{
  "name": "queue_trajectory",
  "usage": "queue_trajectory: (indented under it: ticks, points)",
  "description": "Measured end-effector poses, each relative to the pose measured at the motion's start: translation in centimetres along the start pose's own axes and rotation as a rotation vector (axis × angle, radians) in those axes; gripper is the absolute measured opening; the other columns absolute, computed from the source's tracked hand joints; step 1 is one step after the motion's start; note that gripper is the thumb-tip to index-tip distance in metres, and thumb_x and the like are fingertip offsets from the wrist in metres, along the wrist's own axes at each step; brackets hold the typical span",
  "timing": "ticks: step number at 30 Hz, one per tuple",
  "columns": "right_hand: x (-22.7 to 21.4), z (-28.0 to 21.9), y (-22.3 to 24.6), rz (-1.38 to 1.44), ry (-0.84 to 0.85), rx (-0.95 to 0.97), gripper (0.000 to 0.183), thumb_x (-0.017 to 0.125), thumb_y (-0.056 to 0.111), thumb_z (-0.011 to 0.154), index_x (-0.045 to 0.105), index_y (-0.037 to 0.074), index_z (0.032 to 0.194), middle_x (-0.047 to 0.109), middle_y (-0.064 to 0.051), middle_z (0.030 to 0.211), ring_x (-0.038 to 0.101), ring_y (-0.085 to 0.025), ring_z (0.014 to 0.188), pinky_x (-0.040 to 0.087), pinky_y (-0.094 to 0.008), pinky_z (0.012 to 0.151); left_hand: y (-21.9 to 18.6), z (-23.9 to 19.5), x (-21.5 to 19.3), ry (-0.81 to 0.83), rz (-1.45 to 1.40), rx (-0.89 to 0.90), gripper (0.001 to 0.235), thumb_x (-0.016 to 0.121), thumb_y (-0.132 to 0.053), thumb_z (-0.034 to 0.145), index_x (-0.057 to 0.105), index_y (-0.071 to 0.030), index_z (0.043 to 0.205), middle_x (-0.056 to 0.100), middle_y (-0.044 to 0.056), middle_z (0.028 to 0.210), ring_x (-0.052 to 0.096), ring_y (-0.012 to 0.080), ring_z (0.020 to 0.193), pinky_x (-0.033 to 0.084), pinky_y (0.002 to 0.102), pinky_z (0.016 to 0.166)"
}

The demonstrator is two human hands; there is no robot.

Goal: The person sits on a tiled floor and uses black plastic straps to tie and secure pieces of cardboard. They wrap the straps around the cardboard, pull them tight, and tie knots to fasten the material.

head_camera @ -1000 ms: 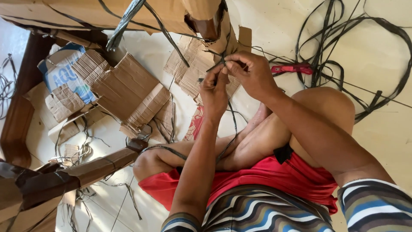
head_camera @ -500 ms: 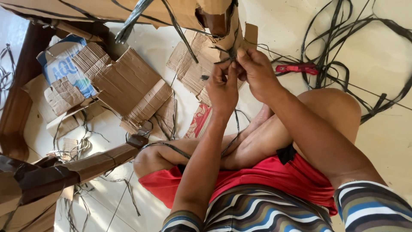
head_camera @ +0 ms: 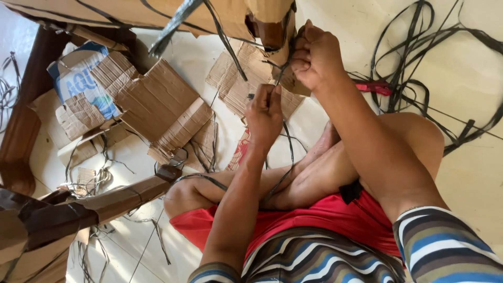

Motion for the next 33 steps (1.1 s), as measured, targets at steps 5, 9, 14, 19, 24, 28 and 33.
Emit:
queue_trajectory:
  ticks: [5,9,14,19,24,28,33]
  points:
    - [2.1,-0.4,0.6,-0.077,-0.172,-0.062,0.034,0.044,0.010,0.109,0.048,0.014,0.076,0.033,0.004,0.054,0.025,-0.009,0.038,0.015,-0.025,0.031,-1.1,-0.2,0.2,0.013,-0.093,-0.220,0.024,0.058,-0.022,0.102,0.054,-0.013,0.081,0.039,-0.005,0.060,0.033,0.0085,0.055,0.026,0.032,0.050]
    - [1.5,0.3,0.5,-0.031,-0.173,-0.068,0.023,0.047,0.009,0.109,0.051,0.013,0.086,0.036,0.004,0.056,0.027,-0.009,0.041,0.018,-0.022,0.032,1.2,-0.6,1.0,0.012,-0.073,-0.211,0.020,0.060,-0.026,0.103,0.060,-0.013,0.087,0.041,-0.005,0.060,0.035,0.0096,0.055,0.030,0.033,0.052]
    - [0.3,-4.8,3.4,-0.688,-0.196,-0.246,0.013,0.050,0.019,0.107,0.061,0.014,0.104,0.066,0.000,0.087,0.050,-0.008,0.059,0.036,-0.022,0.045,0.1,-4.2,-2.5,0.066,-0.115,-0.452,0.033,0.055,-0.040,0.100,0.061,-0.015,0.121,0.047,-0.005,0.064,0.037,0.0085,0.052,0.030,0.030,0.050]
    - [-4.1,-2.9,2.3,-0.793,-0.354,-0.187,0.014,0.053,0.020,0.103,0.066,0.016,0.108,0.070,0.002,0.092,0.061,-0.009,0.069,0.045,-0.020,0.055,10.8,-12.3,-2.4,0.024,0.064,-0.605,0.048,0.067,-0.040,0.092,0.063,-0.010,0.129,0.068,0.008,0.117,0.063,0.0169,0.085,0.053,0.035,0.080]
    - [-6.1,-1.2,-0.6,-1.379,-0.431,-0.171,0.062,0.061,0.024,0.089,0.042,0.013,0.147,0.059,-0.010,0.139,0.061,-0.026,0.123,0.052,-0.037,0.095,7.5,-12.7,-4.0,0.189,0.092,-0.776,0.059,0.063,-0.041,0.094,0.053,-0.008,0.142,0.060,0.012,0.142,0.068,0.0254,0.104,0.055,0.042,0.082]
    - [-6.9,-1.4,-2.4,-1.513,-0.293,-0.504,0.063,0.060,0.013,0.091,0.041,0.006,0.150,0.042,-0.023,0.146,0.046,-0.040,0.134,0.048,-0.050,0.103,6.9,-11.7,-6.6,0.057,0.059,-0.814,0.059,0.059,-0.040,0.096,0.050,-0.006,0.144,0.061,0.014,0.140,0.066,0.0242,0.112,0.061,0.038,0.085]
    - [-8.0,-0.3,-7.0,-1.631,0.079,-0.874,0.026,0.054,-0.019,0.082,0.068,0.003,0.086,0.072,-0.014,0.090,0.071,-0.025,0.083,0.058,-0.035,0.067,8.2,-12.0,-6.3,0.058,-0.043,-0.672,0.048,0.058,-0.042,0.096,0.062,-0.010,0.132,0.072,0.009,0.122,0.070,0.0235,0.106,0.056,0.038,0.085]
Point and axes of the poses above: each hand's wrist, its own z-axis towards the middle knuckle, its own x-axis out of the palm, y = z × x, the point moved 1 cm from there along z, towards the middle knuckle
